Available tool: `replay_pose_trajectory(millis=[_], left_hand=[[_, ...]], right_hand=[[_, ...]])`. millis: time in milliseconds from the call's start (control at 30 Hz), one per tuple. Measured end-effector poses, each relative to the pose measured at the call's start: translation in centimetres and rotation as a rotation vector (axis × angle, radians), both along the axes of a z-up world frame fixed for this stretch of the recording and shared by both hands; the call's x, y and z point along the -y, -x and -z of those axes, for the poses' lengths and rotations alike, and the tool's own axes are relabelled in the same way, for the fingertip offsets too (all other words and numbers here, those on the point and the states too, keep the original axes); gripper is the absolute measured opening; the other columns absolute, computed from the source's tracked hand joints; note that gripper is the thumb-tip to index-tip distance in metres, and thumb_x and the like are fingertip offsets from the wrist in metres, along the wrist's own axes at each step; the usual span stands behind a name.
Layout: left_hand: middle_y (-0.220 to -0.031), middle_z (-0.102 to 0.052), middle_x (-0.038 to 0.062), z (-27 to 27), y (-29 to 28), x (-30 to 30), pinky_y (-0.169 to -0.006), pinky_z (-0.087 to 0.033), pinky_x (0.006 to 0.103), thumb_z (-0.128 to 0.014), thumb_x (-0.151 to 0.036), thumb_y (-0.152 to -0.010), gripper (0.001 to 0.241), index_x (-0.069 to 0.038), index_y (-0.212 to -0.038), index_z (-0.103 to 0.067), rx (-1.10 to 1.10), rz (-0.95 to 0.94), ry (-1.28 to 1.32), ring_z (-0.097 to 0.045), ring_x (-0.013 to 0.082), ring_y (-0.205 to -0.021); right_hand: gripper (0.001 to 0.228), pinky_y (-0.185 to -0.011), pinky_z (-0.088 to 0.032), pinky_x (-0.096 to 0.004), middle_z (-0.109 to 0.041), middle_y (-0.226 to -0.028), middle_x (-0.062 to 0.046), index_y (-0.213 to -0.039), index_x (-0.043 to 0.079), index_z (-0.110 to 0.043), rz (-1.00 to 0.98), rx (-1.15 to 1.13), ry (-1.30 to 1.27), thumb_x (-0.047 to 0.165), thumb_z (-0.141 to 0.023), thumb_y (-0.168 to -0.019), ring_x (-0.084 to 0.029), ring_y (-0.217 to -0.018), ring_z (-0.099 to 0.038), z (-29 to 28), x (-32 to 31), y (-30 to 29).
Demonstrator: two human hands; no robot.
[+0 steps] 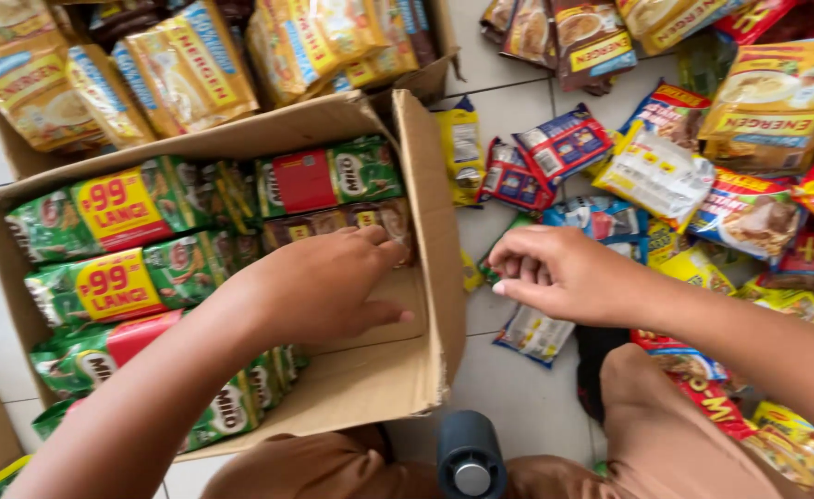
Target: Sorting various food and drink sachets from a pile on the floor and packing them into cardboard boxes.
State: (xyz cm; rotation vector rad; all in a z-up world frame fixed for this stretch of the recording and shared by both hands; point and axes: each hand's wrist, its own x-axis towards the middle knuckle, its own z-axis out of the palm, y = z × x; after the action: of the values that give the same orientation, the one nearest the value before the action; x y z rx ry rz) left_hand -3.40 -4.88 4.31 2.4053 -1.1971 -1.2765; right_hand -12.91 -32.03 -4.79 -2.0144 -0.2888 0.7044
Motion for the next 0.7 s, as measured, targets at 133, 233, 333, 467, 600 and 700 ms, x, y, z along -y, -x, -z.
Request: replay_pose_trajectory(millis=[133,233,333,467,600,700], left_hand=[[-0.12,-0.063,0.021,-1.4,-0.2,6.5,-0.089,-0.049,0.0493,-0.069,-0.046,-0.086,0.063,-0.002,-0.129,-0.058,0.024,-0.028,0.188,-0.06,0.0398,-0.11],[-0.11,-0.066,0.02,-0.1,-1.5,12.0,-0.088,-0.052,0.0488,-0.068,-0.041,-0.09,0.052,-0.001,-0.122,-0.059,0.038,-0.085,0.293,-0.065,0.0398,-0.104],[-0.111,-0.066,0.022,3.7,-3.5,17.3,-0.082,-0.052,0.0498,-0.073,-0.041,-0.087,0.055,0.002,-0.119,-0.061,0.135,-0.141,0.465,-0.066,0.0424,-0.099],[-0.11,-0.07,0.024,14.5,-6.3,24.8,-0.088,-0.054,0.0495,-0.073,-0.041,-0.088,0.052,-0.001,-0.121,-0.065,0.127,-0.37,0.605,-0.067,0.0424,-0.104],[-0.113,-0.072,0.025,25.3,-7.8,31.6,-0.093,-0.053,0.0459,-0.075,-0.038,-0.084,0.051,-0.001,-0.118,-0.067,0.03,-0.883,0.555,-0.068,0.0397,-0.109],[-0.105,-0.079,0.021,32.6,-8.5,35.0,-0.09,-0.058,0.0432,-0.075,-0.031,-0.078,0.048,0.002,-0.111,-0.064,0.027,-1.445,0.506,-0.076,0.0338,-0.1]], right_hand=[[0.03,-0.061,-0.057,-0.027,-0.07,-0.081,-0.002,-0.106,0.005,-0.069,0.067,0.01,-0.001,0.023,-0.075,-0.084,-0.01,-0.067,-0.067,2.3,7.2,-0.3],[0.034,-0.063,-0.056,-0.027,-0.069,-0.08,-0.004,-0.109,0.004,-0.069,0.113,0.056,0.056,0.024,-0.078,-0.084,-0.01,-0.069,-0.065,4.8,12.3,-2.0],[0.036,-0.064,-0.056,-0.028,-0.068,-0.083,-0.005,-0.111,0.003,-0.07,0.196,0.065,0.116,0.025,-0.078,-0.084,-0.011,-0.071,-0.064,7.8,16.6,-4.7],[0.04,-0.071,-0.057,-0.03,-0.072,-0.09,-0.009,-0.114,0.001,-0.07,0.336,0.105,0.24,0.029,-0.079,-0.086,-0.014,-0.077,-0.067,12.9,20.9,-8.4],[0.046,-0.076,-0.058,-0.037,-0.071,-0.109,-0.016,-0.122,0.0,-0.067,0.376,0.147,0.265,0.03,-0.078,-0.088,-0.023,-0.088,-0.072,16.8,23.0,-11.1],[0.061,-0.082,-0.058,-0.04,-0.065,-0.124,-0.022,-0.132,-0.003,-0.06,0.379,0.189,0.256,0.027,-0.08,-0.083,-0.03,-0.099,-0.071,19.5,23.2,-12.2]])
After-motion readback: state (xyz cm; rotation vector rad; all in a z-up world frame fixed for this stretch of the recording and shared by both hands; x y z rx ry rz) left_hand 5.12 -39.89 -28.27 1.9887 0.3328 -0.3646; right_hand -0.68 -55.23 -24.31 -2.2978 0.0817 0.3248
